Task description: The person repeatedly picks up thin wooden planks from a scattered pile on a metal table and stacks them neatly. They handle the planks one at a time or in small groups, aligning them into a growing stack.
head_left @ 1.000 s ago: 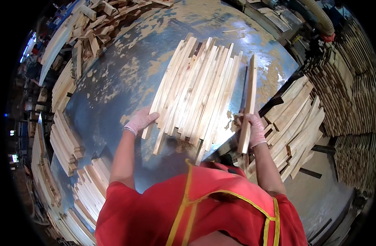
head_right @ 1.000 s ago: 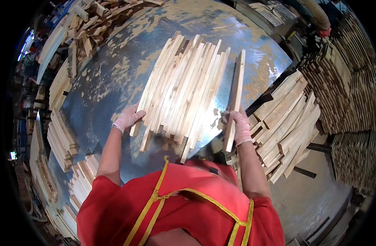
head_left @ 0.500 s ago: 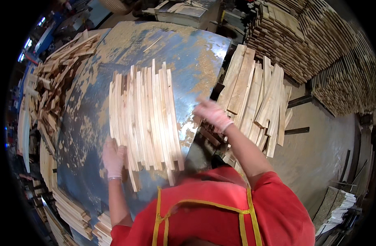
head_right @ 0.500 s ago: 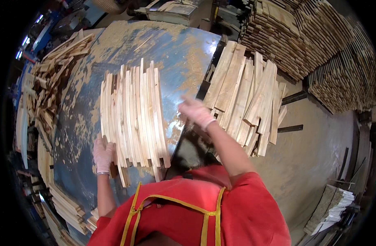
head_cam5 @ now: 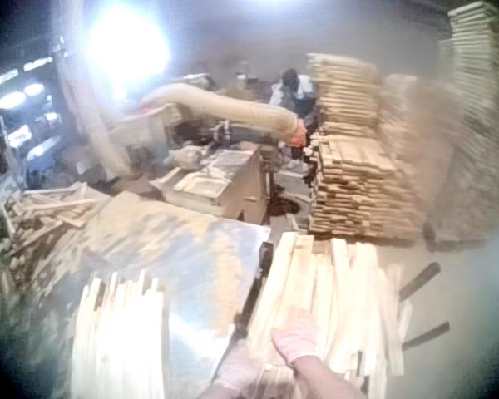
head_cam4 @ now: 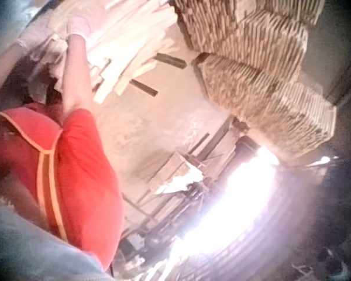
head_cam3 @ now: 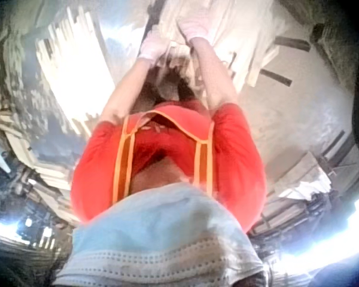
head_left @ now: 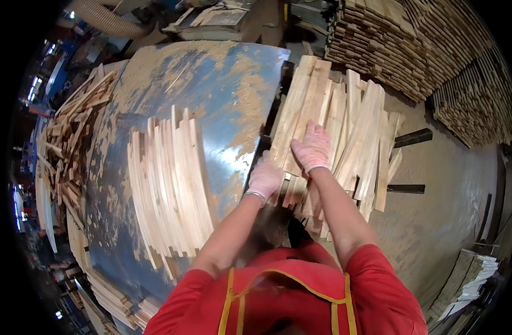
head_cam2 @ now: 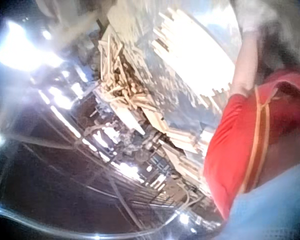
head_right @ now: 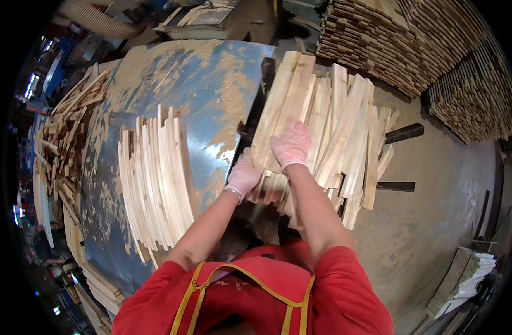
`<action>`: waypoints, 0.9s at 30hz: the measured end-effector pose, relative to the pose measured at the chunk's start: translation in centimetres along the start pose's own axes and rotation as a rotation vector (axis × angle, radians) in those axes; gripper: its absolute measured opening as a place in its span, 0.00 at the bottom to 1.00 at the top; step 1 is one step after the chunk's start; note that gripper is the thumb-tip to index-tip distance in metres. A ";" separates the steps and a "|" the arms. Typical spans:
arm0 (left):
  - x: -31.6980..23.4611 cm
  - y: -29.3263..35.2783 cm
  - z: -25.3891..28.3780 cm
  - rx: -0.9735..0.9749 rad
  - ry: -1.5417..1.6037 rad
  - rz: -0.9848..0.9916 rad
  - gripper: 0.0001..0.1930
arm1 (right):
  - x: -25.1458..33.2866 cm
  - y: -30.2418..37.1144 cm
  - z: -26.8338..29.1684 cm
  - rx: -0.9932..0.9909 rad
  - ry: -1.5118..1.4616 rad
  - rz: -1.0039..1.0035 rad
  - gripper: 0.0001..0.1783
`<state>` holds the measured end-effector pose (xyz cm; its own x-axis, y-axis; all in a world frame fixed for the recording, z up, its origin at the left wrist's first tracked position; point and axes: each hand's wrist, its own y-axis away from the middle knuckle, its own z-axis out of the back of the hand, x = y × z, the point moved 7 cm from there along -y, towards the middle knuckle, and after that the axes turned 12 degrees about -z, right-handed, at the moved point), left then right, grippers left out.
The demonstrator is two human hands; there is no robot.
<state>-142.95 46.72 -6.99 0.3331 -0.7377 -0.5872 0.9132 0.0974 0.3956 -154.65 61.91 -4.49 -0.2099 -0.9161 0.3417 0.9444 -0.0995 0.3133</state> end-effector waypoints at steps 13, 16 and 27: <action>-4.6 0.2 3.2 0.062 -0.197 0.013 0.55 | -6.6 -4.2 5.3 -0.320 -0.252 0.141 0.44; -7.0 -0.5 1.3 0.136 -0.160 -0.062 0.59 | -13.6 -5.4 8.5 -0.325 -0.114 -0.219 0.50; -6.0 -4.6 -1.9 -0.107 0.110 -0.072 0.58 | -18.7 -8.2 3.4 0.101 -0.714 -0.366 0.62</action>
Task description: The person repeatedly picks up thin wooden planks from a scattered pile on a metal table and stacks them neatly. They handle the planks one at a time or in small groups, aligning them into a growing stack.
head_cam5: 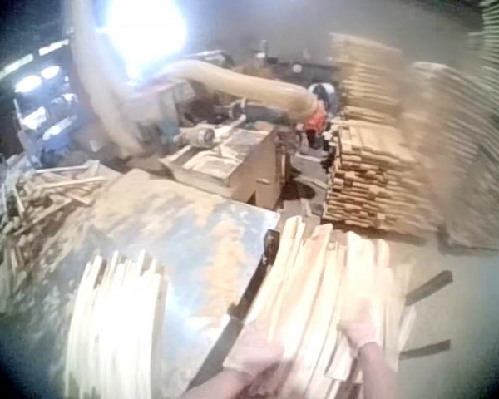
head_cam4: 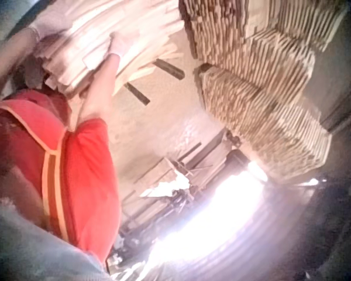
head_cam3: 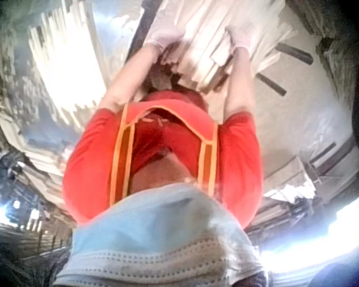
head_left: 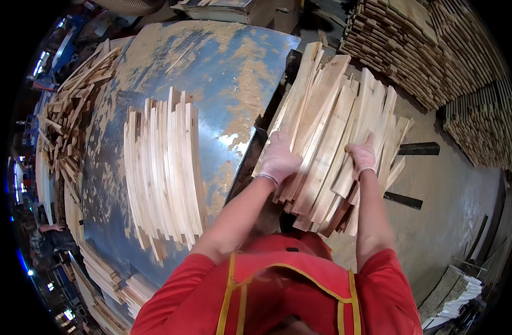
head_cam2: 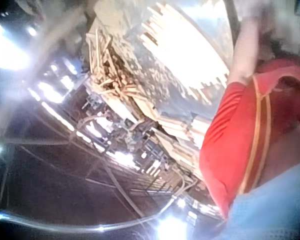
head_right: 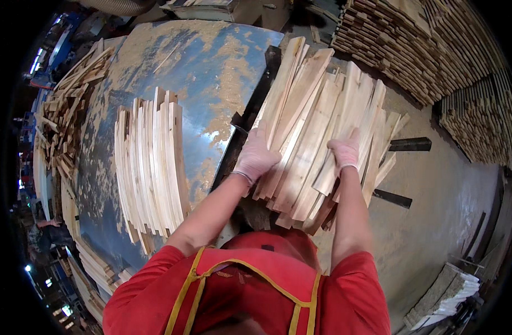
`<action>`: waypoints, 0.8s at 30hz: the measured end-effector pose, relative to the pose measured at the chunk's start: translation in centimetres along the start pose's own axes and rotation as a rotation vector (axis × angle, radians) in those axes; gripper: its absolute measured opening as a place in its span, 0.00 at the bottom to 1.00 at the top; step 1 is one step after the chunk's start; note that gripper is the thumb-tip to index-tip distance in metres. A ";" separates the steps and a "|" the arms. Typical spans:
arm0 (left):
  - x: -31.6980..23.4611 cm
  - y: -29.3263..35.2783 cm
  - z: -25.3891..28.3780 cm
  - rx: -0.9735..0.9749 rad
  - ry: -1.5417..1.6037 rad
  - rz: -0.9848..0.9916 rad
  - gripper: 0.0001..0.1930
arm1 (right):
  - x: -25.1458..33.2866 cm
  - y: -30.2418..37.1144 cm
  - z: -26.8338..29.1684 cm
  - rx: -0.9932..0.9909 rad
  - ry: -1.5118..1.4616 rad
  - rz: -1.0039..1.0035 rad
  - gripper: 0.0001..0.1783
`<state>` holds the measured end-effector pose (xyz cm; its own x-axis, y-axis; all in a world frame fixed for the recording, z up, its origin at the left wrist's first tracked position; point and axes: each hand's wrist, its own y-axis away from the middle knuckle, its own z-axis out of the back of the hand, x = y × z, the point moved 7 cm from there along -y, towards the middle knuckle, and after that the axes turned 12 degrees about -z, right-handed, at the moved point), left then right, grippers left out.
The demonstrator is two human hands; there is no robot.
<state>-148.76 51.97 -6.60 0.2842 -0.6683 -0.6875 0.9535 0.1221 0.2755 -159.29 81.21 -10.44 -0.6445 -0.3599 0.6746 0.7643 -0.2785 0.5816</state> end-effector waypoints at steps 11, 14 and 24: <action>3.6 17.6 18.0 -0.115 1.614 -0.192 0.52 | 5.0 20.6 -6.2 0.797 -0.648 0.052 0.40; 9.4 24.2 24.7 -0.365 1.441 -0.238 0.53 | 7.1 27.6 -11.3 0.940 -0.536 -0.034 0.42; 35.7 44.2 36.2 -0.694 0.766 0.217 0.49 | 0.4 30.1 -31.7 0.967 -0.040 0.101 0.41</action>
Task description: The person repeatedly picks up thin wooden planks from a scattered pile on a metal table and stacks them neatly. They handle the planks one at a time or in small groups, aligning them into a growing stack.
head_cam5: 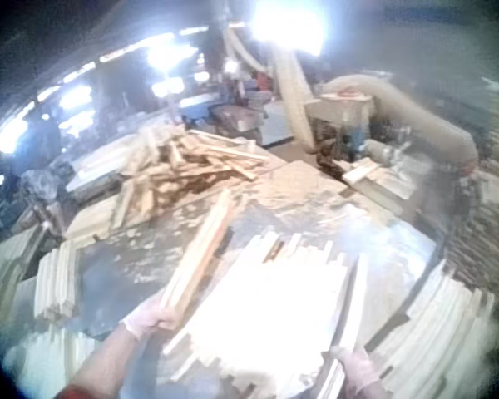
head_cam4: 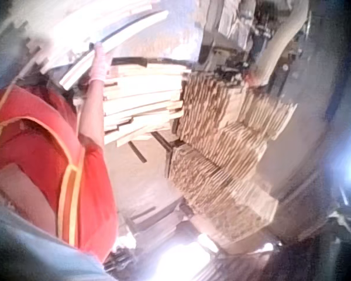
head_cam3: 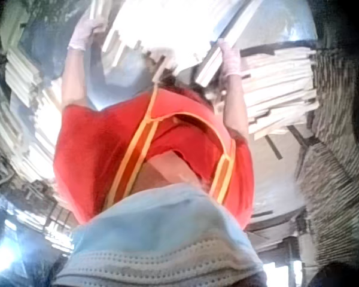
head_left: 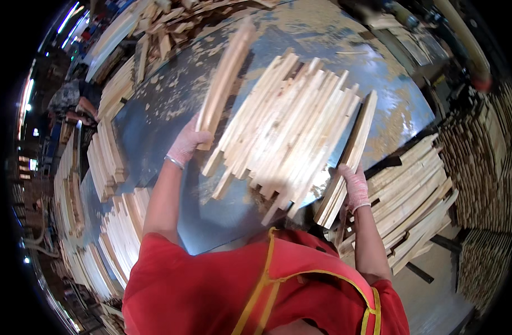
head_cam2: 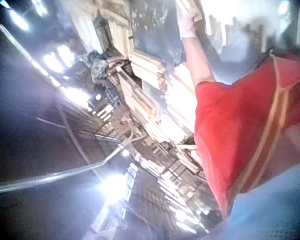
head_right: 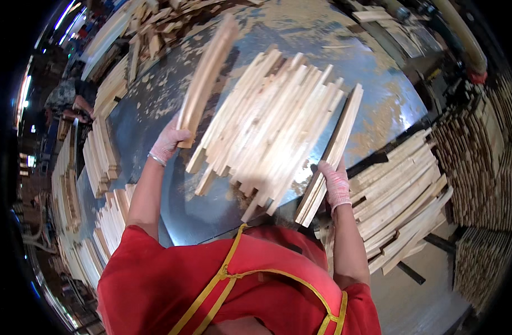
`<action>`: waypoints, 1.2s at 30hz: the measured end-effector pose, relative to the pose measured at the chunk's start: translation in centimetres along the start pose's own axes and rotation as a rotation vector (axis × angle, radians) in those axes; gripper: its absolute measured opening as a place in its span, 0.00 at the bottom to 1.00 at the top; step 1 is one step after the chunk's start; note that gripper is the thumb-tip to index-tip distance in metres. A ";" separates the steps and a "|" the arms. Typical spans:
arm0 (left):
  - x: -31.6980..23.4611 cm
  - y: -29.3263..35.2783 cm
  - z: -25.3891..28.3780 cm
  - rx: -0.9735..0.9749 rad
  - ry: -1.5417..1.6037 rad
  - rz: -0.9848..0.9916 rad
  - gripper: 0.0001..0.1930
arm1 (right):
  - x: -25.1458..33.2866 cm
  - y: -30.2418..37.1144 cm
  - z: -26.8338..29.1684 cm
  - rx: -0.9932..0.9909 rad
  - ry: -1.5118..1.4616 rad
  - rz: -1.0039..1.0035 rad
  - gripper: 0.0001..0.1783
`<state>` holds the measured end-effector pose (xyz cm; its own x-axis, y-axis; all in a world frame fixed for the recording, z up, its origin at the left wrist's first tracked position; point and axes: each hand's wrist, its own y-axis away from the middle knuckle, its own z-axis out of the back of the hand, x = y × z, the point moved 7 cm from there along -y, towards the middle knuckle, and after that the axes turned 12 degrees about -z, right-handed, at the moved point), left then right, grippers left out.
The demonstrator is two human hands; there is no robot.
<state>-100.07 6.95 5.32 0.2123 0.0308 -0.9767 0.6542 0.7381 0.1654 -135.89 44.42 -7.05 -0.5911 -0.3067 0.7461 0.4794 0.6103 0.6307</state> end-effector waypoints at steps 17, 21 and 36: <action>8.3 -9.1 -4.0 -0.111 -0.540 -0.015 0.37 | 3.1 -1.1 -5.1 -0.353 1.004 -0.205 0.69; 8.8 -5.3 -2.6 -0.113 -0.460 0.004 0.32 | 1.5 2.1 -5.4 -0.175 0.775 -0.147 0.70; -0.6 1.8 -16.8 -0.120 -0.824 -0.334 0.38 | 3.6 5.3 27.2 -0.987 0.601 -0.272 0.61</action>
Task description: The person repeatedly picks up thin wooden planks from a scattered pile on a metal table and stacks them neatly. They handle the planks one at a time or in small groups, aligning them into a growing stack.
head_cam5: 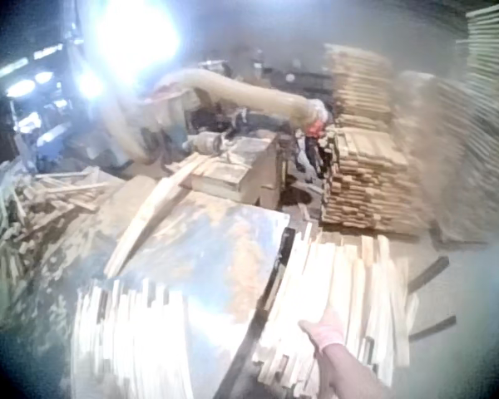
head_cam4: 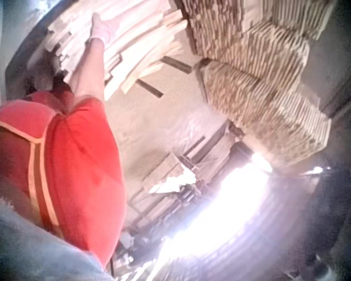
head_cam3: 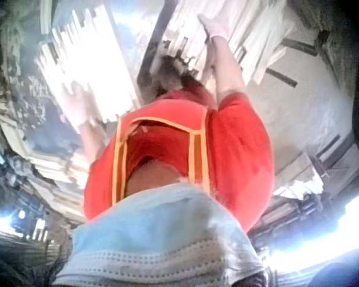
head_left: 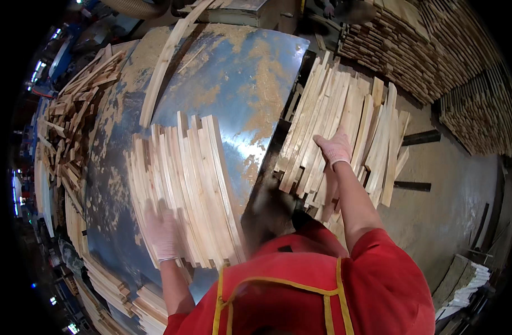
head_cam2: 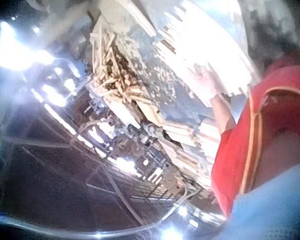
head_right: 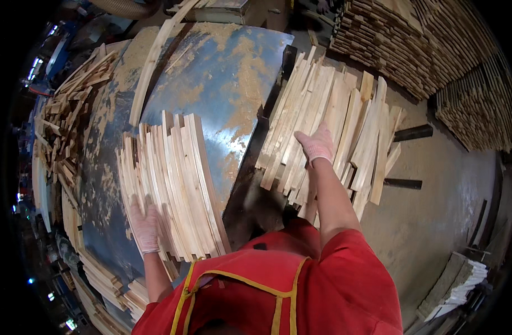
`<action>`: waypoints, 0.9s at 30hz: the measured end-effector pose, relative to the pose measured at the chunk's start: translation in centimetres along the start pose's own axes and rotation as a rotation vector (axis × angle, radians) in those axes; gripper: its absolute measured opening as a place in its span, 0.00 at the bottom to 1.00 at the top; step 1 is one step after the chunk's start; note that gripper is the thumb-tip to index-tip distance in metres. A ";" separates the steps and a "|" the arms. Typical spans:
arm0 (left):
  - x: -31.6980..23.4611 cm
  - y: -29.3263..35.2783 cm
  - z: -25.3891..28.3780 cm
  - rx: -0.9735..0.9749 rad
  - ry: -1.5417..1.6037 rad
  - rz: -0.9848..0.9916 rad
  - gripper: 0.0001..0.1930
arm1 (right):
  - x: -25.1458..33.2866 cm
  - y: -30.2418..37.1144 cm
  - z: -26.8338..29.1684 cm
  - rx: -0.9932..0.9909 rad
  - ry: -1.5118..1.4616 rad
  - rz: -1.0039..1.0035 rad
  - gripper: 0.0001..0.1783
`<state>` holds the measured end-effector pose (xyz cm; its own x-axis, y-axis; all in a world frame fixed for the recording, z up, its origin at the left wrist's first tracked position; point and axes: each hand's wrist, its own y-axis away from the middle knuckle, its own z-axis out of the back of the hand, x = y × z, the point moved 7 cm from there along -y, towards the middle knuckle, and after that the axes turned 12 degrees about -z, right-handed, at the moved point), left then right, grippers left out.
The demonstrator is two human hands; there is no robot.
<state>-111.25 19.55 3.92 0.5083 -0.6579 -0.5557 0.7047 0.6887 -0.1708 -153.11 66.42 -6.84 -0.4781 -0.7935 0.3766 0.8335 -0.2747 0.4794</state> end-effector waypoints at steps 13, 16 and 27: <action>5.6 2.1 4.1 -0.119 -0.464 0.021 0.35 | -0.7 11.9 2.6 0.483 -0.876 0.227 0.35; 8.4 -0.1 7.9 -0.007 -0.557 0.329 0.42 | 4.0 17.7 -1.8 0.753 -0.739 0.252 0.36; 15.3 0.1 7.1 0.292 0.191 0.458 0.33 | 7.1 26.0 -16.9 0.883 -0.360 0.488 0.41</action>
<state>-99.91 7.42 1.14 0.7142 -0.2273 -0.6620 0.5554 0.7596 0.3385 -130.13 44.45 -5.08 -0.3212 -0.4644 0.8253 0.5302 0.6340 0.5630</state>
